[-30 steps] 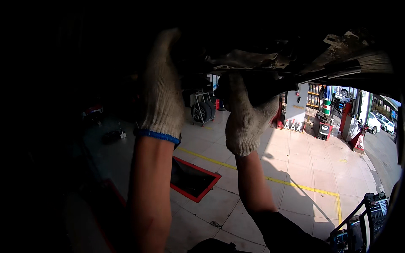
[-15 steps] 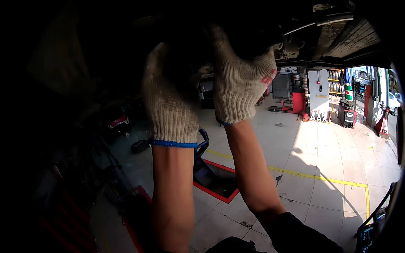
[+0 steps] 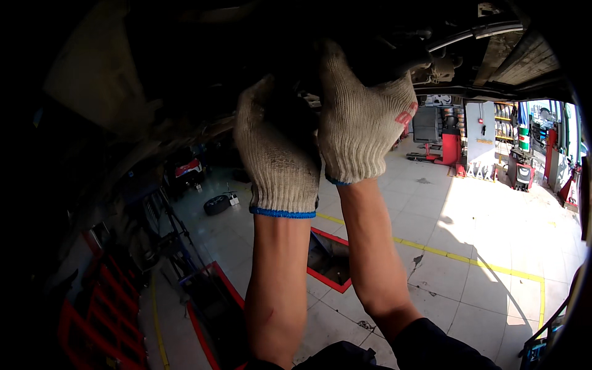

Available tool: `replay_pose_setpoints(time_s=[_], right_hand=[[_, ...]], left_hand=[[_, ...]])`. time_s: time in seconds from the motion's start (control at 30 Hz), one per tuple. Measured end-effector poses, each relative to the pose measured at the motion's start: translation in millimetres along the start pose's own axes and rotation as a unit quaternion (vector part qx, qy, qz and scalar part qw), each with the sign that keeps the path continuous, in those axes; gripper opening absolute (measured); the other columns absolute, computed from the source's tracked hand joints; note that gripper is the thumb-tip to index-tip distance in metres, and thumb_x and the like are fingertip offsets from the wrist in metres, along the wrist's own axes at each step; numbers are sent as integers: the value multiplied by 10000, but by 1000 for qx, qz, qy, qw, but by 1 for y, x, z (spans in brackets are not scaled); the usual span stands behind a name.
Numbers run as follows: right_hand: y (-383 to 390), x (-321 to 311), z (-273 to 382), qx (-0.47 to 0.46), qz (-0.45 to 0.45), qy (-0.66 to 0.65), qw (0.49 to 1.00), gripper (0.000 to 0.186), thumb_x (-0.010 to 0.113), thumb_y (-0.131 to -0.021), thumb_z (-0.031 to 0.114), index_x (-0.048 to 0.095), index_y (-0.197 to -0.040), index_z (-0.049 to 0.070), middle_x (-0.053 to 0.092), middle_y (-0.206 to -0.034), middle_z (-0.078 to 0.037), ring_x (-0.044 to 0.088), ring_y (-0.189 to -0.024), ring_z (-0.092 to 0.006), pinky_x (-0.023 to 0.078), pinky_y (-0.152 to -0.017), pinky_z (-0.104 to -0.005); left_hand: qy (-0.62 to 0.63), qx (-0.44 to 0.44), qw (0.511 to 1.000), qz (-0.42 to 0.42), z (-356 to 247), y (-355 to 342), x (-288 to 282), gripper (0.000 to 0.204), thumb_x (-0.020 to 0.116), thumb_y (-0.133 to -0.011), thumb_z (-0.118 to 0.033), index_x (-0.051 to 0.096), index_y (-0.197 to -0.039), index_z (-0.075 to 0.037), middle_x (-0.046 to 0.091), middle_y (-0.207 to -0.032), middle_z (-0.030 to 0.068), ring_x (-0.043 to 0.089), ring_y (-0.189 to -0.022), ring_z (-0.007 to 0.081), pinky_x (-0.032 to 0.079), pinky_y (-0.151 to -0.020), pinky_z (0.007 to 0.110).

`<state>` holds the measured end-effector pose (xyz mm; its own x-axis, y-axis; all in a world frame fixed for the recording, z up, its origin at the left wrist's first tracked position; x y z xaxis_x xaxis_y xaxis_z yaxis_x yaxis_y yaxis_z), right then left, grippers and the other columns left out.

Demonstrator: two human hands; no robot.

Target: The person works under a raised vehicle in a garage, using a ratchet and socket to loosen and remove bolts from the undercarriage. They retrieve tools from a rolling toolbox, reposition the vehicle on the lift, and continue removing fasteners from different locations.

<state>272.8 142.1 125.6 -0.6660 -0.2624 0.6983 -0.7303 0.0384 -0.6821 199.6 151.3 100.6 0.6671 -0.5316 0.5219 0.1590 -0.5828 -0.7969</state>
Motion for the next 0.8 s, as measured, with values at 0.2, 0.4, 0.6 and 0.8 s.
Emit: replay_pose_setpoints(time_s=[0.2,0.4,0.6,0.8], right_hand=[[13,-38,30,19,98,148,984,374,626,-1015,325,614,-1204,3,677,-833,-81,611,-612,-139,504,-552,-280],[63,-102,76,350,287,44,891,535,557,-1030,411,528,-1272,-65,605,-702,-59,477,-425,-78,388,-396,-230],[65,-93,76,486,281,-118,819,518,529,-1049,369,536,-1277,-96,545,-626,-40,425,-375,-76,300,-356,-227],[69,-90,72,563,229,-269,747,403,529,-1065,256,575,-1276,-85,613,-726,-56,482,-444,-83,378,-427,-226]], left_hand=[[14,-25,994,109,-34,-13,-18,280,587,-1033,-323,689,-1112,-74,687,-997,81,674,-827,189,562,-748,317],[-239,-11,967,86,-26,63,-43,558,594,-1019,-495,565,-1384,-75,648,-1110,88,688,-940,196,581,-779,363],[-581,52,786,206,-31,158,-81,741,676,-948,-486,461,-1464,0,533,-1374,225,524,-1289,374,405,-1103,499],[-704,157,636,274,-54,147,-76,695,707,-904,-535,549,-1327,-6,586,-1238,210,567,-1188,407,466,-1008,532]])
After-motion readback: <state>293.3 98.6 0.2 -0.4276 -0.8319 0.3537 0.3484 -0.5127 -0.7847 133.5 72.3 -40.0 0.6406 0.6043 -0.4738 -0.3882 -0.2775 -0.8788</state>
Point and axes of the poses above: each hand's wrist, its own y-axis away from the middle knuckle, its own x-axis out of the palm, z = x × y, the point moved 1 cm from there along -y, towards the middle knuckle
